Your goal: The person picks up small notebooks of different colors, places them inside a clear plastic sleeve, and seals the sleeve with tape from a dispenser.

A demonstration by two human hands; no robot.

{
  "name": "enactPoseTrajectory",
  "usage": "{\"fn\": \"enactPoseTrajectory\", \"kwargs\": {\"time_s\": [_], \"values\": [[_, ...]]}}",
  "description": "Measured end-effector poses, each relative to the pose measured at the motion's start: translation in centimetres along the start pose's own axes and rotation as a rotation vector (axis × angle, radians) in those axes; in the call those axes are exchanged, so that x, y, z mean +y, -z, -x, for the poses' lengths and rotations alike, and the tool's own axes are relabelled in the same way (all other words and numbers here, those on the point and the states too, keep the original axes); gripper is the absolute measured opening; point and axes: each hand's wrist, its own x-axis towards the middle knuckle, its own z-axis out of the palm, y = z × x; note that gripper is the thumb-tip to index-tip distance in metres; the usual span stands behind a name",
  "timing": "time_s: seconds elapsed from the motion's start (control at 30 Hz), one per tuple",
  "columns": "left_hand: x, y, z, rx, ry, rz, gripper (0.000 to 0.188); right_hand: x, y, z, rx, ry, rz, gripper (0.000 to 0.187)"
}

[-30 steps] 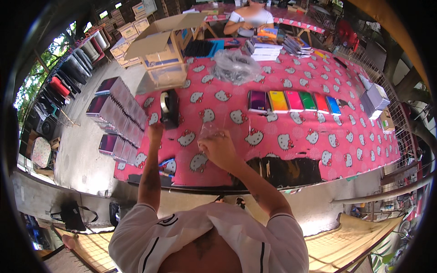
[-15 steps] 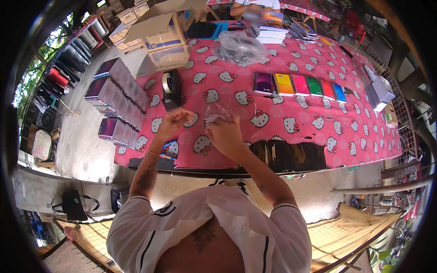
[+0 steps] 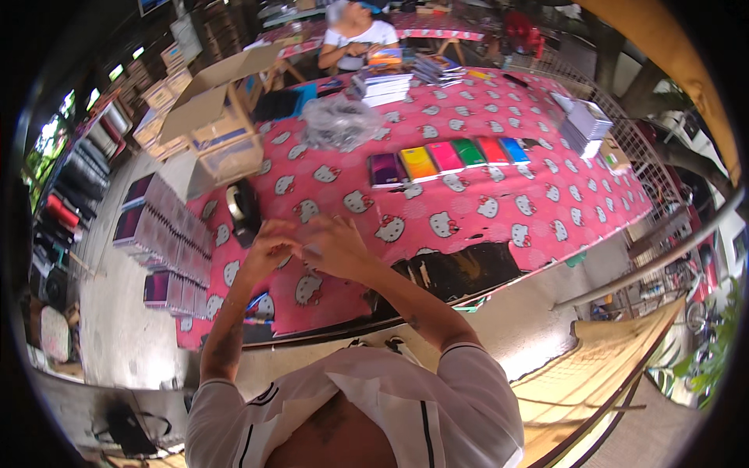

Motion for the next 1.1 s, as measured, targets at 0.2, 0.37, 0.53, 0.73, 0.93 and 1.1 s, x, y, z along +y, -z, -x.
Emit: {"fn": "enactPoseTrajectory", "kwargs": {"time_s": [0.2, 0.37, 0.53, 0.73, 0.93, 1.1], "values": [[2.4, -0.8, -1.4, 0.036, -0.027, 0.005, 0.021, 6.3, 0.1, 3.5, -0.080, -0.298, -0.527, 0.049], [1.3, -4.1, -3.8, 0.056, -0.239, -0.172, 0.016, 6.7, -2.2, 5.0, -0.166, 0.197, -0.227, 0.065], [-1.3, -6.5, -4.2, 0.157, -0.129, -0.153, 0.046, 6.5, -3.7, 4.8, -0.254, 0.185, -0.196, 0.072], [-2.2, -7.5, -2.7, 0.295, 0.211, 0.080, 0.079, 6.6, -4.3, 3.0, -0.112, -0.172, -1.013, 0.055], [-4.0, -7.7, -1.4, 0.055, 0.409, 0.490, 0.048, 11.5, -7.9, -0.8, -0.390, -0.347, -1.028, 0.059], [-1.3, -7.0, 0.7, 0.092, 0.458, 0.307, 0.049, 8.4, -6.0, -0.8, -0.298, 0.011, -1.067, 0.074]]}}
